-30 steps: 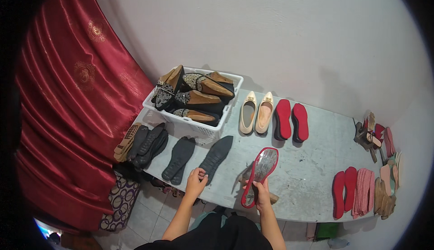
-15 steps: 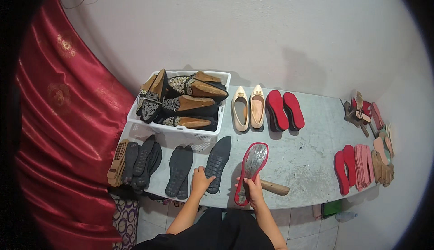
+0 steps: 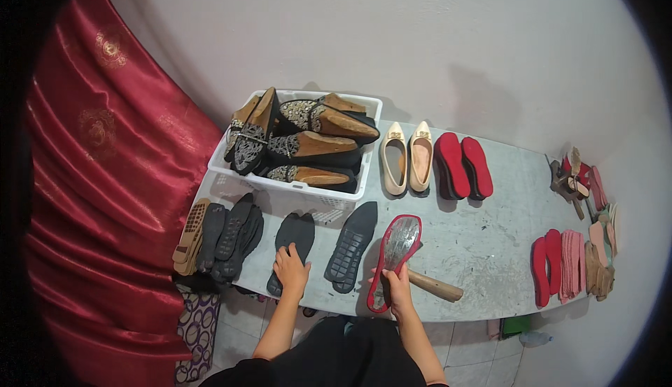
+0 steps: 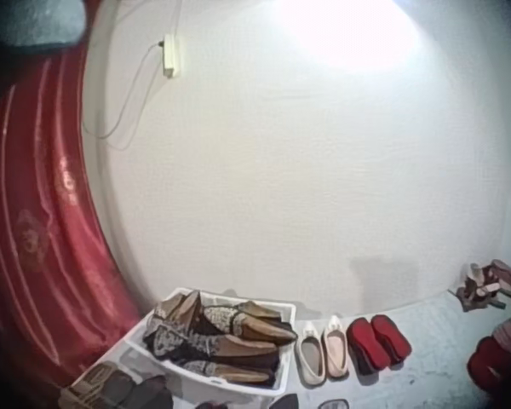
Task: The person assembles a shoe by joining the shoe sole and shoe upper with a hammer.
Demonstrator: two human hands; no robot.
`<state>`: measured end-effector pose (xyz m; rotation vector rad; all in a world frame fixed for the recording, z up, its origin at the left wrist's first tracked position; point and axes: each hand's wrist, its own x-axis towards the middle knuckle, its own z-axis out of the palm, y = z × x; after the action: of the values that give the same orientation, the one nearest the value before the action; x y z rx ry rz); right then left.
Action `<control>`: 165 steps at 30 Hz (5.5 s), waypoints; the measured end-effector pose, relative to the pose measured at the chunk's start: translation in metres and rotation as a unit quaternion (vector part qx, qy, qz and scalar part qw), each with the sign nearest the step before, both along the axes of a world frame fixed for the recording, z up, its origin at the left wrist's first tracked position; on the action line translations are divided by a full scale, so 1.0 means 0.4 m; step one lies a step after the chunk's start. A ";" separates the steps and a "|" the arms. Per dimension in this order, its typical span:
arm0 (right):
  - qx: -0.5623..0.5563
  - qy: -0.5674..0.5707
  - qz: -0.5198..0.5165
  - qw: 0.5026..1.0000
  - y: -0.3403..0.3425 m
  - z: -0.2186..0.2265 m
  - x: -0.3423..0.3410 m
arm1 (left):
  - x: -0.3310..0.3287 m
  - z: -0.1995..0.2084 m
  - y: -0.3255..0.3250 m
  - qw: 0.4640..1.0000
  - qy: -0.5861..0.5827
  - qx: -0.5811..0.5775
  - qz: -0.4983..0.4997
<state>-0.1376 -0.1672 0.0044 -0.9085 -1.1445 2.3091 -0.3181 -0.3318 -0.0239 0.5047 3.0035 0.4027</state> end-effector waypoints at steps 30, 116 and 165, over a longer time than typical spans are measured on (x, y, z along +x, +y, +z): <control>-0.027 0.039 -0.005 0.999 -0.029 0.000 0.015 | 0.062 0.224 -0.009 0.753 -0.334 0.559 -0.097; 0.187 0.002 0.002 0.982 -0.070 -0.027 0.016 | 0.204 0.120 0.242 0.648 -0.473 0.596 -0.039; 0.466 -0.160 -0.111 0.863 0.009 0.168 -0.110 | 0.209 0.112 0.208 0.814 -0.180 0.534 -0.138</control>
<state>-0.1815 -0.1636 0.0716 -0.9416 -1.9029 1.1606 -0.2344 -0.2487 0.0209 0.7652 2.0190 1.8941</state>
